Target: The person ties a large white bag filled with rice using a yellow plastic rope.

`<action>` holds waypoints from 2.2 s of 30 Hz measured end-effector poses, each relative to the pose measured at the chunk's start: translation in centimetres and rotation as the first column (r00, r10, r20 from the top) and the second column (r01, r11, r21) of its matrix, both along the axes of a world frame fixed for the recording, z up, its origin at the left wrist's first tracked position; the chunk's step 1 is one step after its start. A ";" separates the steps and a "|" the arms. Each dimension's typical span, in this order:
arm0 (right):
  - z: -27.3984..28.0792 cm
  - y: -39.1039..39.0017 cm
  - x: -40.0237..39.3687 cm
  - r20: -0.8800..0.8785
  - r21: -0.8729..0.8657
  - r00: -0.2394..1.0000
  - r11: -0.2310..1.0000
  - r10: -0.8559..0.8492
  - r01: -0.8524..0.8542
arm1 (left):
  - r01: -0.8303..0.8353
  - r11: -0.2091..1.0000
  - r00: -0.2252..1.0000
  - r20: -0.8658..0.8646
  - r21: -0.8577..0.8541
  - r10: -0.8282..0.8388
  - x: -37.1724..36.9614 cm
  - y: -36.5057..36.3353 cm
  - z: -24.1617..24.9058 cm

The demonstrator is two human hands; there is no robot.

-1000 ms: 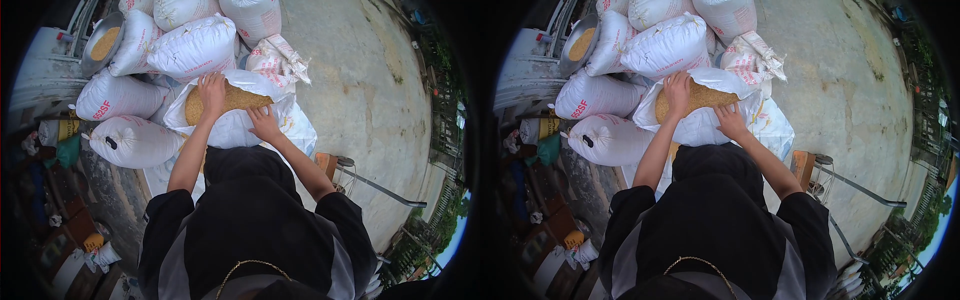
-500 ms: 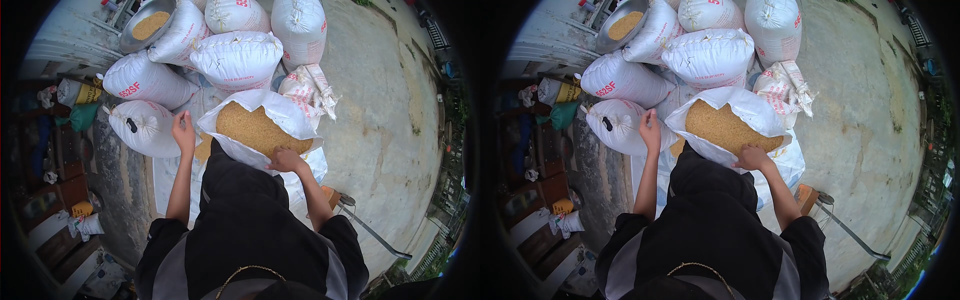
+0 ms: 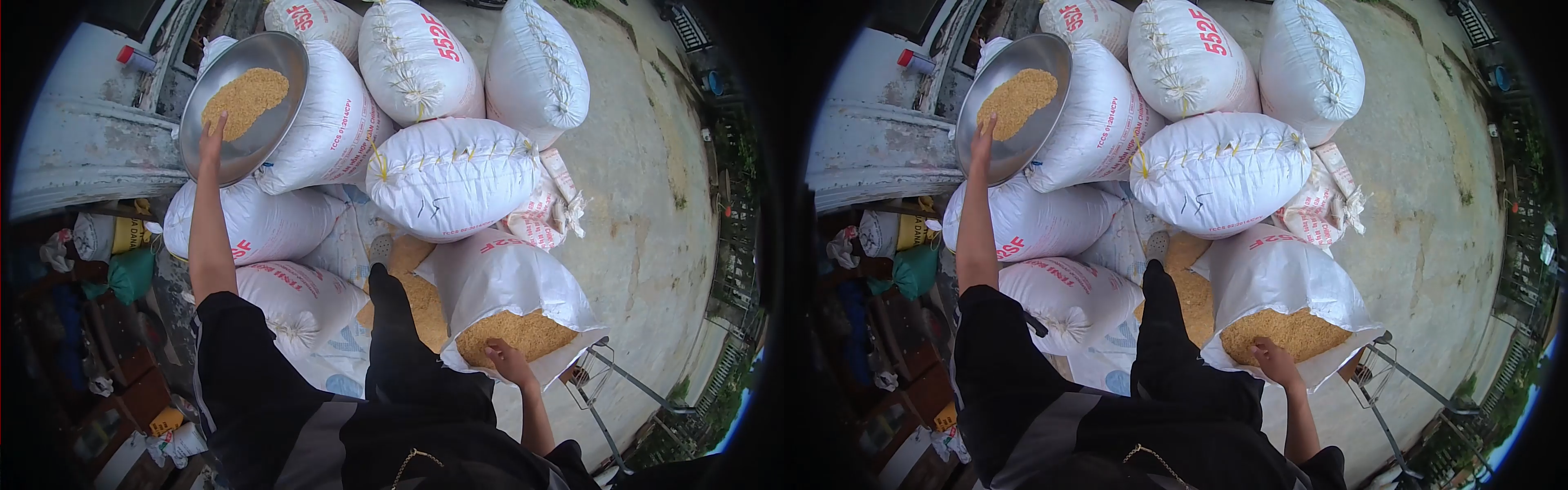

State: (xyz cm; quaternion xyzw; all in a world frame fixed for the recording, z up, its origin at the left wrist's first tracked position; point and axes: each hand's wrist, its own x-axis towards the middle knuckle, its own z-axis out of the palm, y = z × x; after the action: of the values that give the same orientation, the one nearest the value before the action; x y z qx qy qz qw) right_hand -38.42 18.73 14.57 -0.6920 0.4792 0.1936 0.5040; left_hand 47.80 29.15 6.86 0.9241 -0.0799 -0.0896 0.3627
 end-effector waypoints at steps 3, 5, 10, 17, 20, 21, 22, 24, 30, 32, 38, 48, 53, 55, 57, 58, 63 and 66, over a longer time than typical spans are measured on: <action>1.3 1.6 1.7 -0.081 -0.139 0.994 0.988 -0.072 0.060 | 0.041 0.999 0.999 -0.001 0.031 -0.041 7.3 -2.9 -7.5; 2.9 1.9 3.8 -0.142 -0.179 0.977 0.975 -0.159 0.133 | -0.017 0.964 0.998 -0.046 0.265 0.030 7.2 -6.2 -6.6; 4.5 3.3 5.6 -0.233 -0.279 0.932 0.937 -0.277 0.208 | 0.315 0.904 0.945 -0.180 0.289 -0.271 4.1 -14.3 -5.2; 5.1 5.0 6.8 -0.161 -0.427 0.913 0.860 -0.375 0.279 | 0.296 0.837 0.923 0.088 0.459 -0.375 -1.4 -16.7 -6.1; 5.3 5.3 6.4 -0.152 -0.579 0.904 0.777 -0.399 0.246 | 0.359 0.815 0.887 0.104 0.454 -0.449 -0.8 -15.7 -6.5; 5.6 5.4 6.0 -0.128 -0.627 0.897 0.735 -0.422 0.257 | 0.408 0.807 0.878 0.059 0.427 -0.475 0.6 -15.1 -7.2; 5.9 5.5 5.6 -0.168 -0.699 0.897 0.691 -0.408 0.183 | 0.357 0.831 0.892 0.108 0.428 -0.439 2.8 -14.6 -8.9; 6.5 5.3 4.7 -0.214 -0.813 0.871 0.575 -0.442 0.092 | 0.145 0.986 0.984 -0.092 -0.077 -0.151 3.5 -13.8 -8.2; 6.6 3.2 -1.5 -0.101 -0.988 0.698 0.151 -0.709 0.010 | 0.045 0.894 0.822 -0.492 -0.446 -0.287 -6.6 -12.8 3.7; 5.1 2.1 -4.6 -0.032 -0.989 0.663 0.119 -0.748 0.086 | 0.106 0.833 0.728 -0.528 -0.543 -0.437 -12.4 -12.7 5.8; 3.2 -0.3 -11.1 0.010 -0.810 0.486 0.278 -0.874 0.516 | 0.217 0.756 0.416 -0.642 -0.617 -0.644 -45.4 -13.7 15.3; 1.2 -0.8 -15.6 0.125 -0.633 0.535 0.349 -0.836 0.692 | 0.650 0.481 -0.218 -0.752 -0.588 -0.622 -84.7 -14.5 2.1; 1.1 -0.6 -16.1 0.153 -0.655 0.580 0.357 -0.800 0.666 | 0.770 0.413 0.090 -0.559 -0.486 -0.824 -89.7 -17.8 -0.7; 1.4 -0.3 -16.1 0.161 -0.663 0.592 0.358 -0.790 0.657 | 0.923 0.303 0.261 -0.193 -0.237 -0.946 -89.7 -18.6 -0.9; 1.5 -0.2 -16.1 0.169 -0.648 0.559 0.336 -0.812 0.684 | 0.944 0.245 0.222 -0.122 -0.220 -0.967 -89.2 -18.3 0.1; 1.3 -0.2 -15.9 0.172 -0.647 0.571 0.345 -0.803 0.680 | 0.964 0.179 0.172 -0.052 -0.196 -0.984 -88.7 -18.1 1.1; 1.6 0.4 -14.1 0.248 -0.650 0.487 0.229 -0.838 0.725 | 0.972 -0.114 -0.088 0.133 -0.205 -0.987 -82.0 -14.4 5.4; 1.3 1.0 -12.8 0.239 -0.706 0.532 0.231 -0.812 0.669 | 0.929 -0.006 0.000 0.015 -0.371 -1.000 -71.5 -11.9 10.3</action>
State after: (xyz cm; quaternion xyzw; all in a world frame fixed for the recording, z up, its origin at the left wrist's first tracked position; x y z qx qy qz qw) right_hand -51.19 19.70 15.89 -0.4950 0.8246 -0.2174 0.1663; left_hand -23.68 17.27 17.20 0.5232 -0.6641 -0.4217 0.3277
